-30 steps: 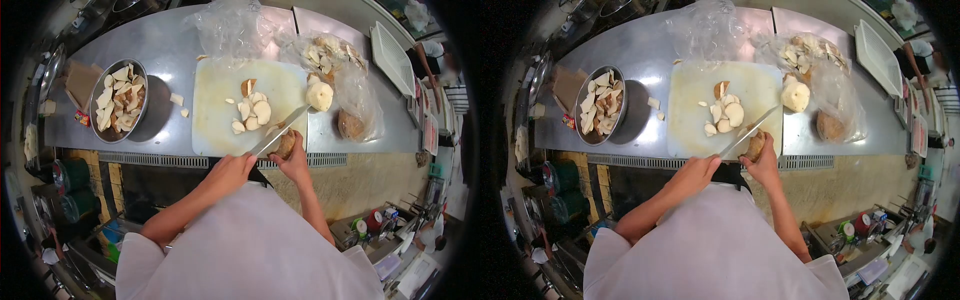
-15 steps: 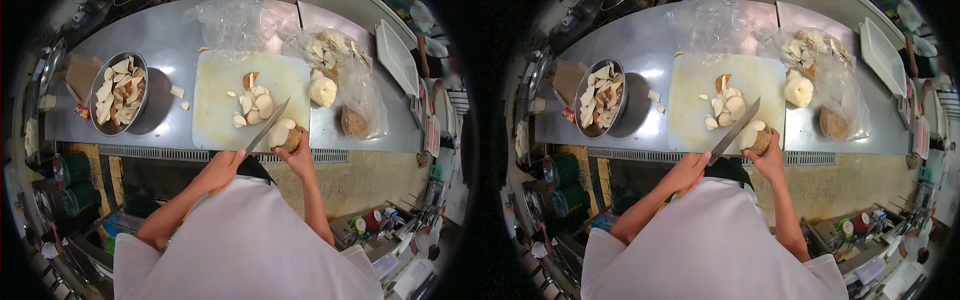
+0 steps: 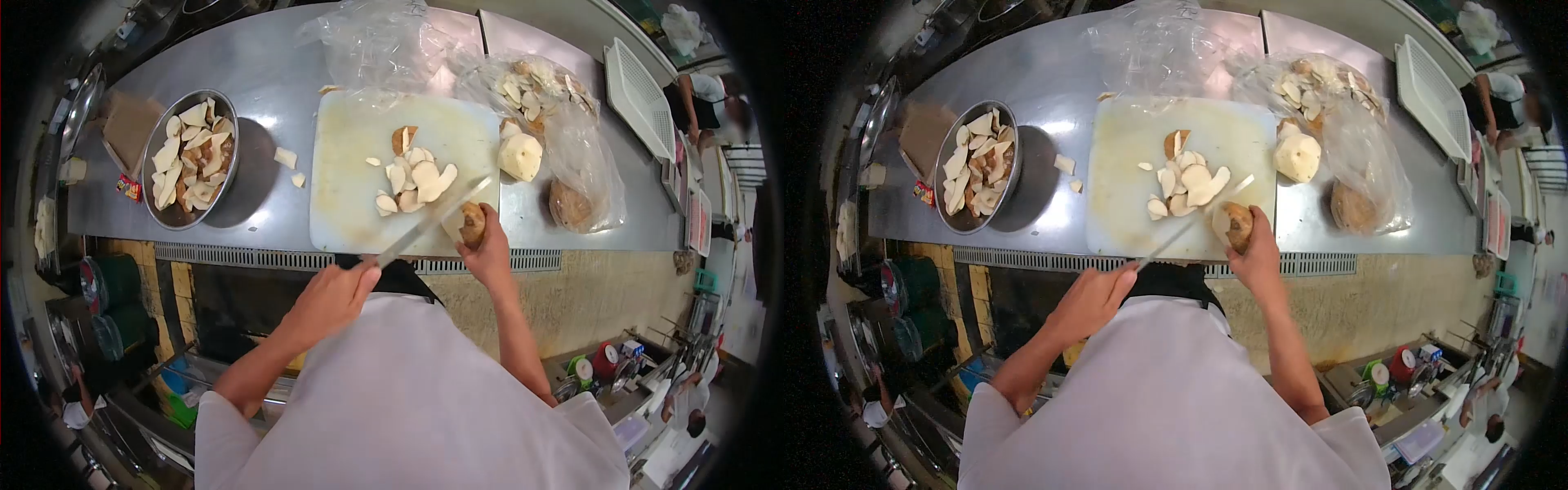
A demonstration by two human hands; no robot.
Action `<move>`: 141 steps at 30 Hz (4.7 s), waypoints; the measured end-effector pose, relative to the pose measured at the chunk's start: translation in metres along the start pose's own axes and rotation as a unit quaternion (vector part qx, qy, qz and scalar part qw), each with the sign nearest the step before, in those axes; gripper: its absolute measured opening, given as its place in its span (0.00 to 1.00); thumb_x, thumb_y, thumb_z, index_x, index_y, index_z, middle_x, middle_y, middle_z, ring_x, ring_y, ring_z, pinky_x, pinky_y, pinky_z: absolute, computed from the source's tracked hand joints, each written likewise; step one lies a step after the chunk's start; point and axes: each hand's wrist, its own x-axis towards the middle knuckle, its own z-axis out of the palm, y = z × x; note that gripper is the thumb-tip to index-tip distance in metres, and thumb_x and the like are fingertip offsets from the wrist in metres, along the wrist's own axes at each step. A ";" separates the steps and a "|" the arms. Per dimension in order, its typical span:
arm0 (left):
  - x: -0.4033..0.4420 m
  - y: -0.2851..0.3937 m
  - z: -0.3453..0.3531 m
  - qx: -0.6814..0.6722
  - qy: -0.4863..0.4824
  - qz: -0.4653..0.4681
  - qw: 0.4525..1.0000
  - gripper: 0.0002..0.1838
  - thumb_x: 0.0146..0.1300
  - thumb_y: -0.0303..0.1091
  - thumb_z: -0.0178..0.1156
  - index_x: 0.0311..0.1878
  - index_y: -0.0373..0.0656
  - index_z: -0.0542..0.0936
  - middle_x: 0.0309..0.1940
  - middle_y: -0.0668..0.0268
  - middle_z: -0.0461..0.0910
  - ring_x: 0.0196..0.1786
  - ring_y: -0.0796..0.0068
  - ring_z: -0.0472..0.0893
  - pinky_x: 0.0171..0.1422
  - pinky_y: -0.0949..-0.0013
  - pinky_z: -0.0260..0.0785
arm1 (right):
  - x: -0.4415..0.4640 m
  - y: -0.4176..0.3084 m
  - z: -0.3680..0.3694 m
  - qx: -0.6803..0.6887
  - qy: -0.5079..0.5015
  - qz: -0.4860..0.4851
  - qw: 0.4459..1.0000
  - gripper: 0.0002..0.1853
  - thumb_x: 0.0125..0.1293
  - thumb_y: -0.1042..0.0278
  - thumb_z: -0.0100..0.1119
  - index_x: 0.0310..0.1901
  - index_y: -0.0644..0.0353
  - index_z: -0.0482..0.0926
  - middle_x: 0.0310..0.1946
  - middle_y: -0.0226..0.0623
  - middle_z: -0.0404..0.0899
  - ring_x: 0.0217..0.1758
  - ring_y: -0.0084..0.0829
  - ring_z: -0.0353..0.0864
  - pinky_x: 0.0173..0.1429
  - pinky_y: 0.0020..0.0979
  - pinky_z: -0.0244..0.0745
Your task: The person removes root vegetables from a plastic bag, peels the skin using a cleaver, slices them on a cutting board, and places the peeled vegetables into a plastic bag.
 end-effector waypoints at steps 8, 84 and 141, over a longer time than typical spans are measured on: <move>0.029 0.004 0.034 0.053 -0.020 0.009 0.998 0.19 0.82 0.43 0.45 0.55 0.37 0.78 0.28 0.43 0.81 0.36 0.35 0.81 0.44 0.40 0.72 | -0.006 -0.021 0.005 -0.055 -0.002 0.022 0.998 0.44 0.51 0.78 0.75 0.70 0.65 0.63 0.60 0.56 0.77 0.63 0.61 0.77 0.62 0.50 0.76; 0.086 -0.010 0.059 -0.013 -0.057 0.012 0.998 0.26 0.83 0.46 0.45 0.41 0.29 0.80 0.27 0.39 0.78 0.38 0.31 0.78 0.45 0.44 0.72 | -0.043 0.022 0.020 -0.063 0.070 -0.081 0.992 0.44 0.48 0.98 0.50 0.73 0.73 0.57 0.73 0.67 0.61 0.73 0.66 0.65 0.77 0.50 0.63; -0.002 0.011 0.013 0.099 -0.055 0.032 0.993 0.27 0.80 0.47 0.49 0.69 0.35 0.74 0.28 0.45 0.84 0.33 0.39 0.85 0.44 0.42 0.78 | 0.035 0.005 -0.001 0.336 -0.163 0.168 0.912 0.32 0.79 0.57 0.52 0.78 0.57 0.55 0.65 0.45 0.74 0.61 0.40 0.83 0.50 0.45 0.89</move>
